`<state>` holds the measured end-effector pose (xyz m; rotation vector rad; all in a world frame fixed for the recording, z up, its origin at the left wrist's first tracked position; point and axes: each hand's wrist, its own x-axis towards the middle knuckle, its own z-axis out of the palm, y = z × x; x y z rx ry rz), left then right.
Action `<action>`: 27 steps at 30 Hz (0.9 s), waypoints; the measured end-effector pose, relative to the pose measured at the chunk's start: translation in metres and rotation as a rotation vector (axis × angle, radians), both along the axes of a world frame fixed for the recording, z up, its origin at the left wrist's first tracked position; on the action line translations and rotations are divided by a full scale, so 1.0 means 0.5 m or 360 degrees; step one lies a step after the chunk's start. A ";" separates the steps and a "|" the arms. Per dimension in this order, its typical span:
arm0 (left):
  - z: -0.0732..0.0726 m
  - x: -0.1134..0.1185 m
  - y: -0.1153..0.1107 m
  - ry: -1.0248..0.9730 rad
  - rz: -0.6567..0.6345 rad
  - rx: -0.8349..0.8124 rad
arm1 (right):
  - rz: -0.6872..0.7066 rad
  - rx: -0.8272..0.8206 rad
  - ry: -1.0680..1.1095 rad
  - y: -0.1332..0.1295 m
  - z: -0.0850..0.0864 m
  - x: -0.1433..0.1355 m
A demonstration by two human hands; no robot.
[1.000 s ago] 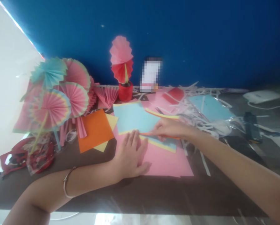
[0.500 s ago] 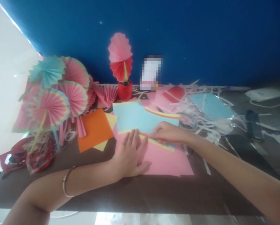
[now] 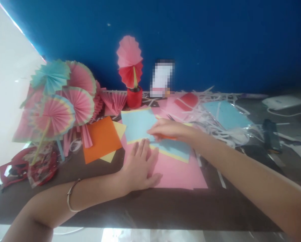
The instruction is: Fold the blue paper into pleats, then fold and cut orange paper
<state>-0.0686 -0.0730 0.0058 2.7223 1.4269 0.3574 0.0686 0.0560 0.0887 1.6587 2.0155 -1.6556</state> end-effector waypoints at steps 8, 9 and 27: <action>-0.003 0.004 -0.001 0.0038 0.0048 -0.0040 | 0.0461 0.0152 -0.0172 -0.008 0.038 -0.033; -0.003 0.004 -0.001 0.0045 0.0051 -0.0047 | 0.0512 0.0147 -0.0179 -0.007 0.038 -0.033; -0.001 0.003 -0.001 0.0049 0.0022 0.0050 | 0.0230 0.0132 -0.0404 -0.032 -0.018 0.087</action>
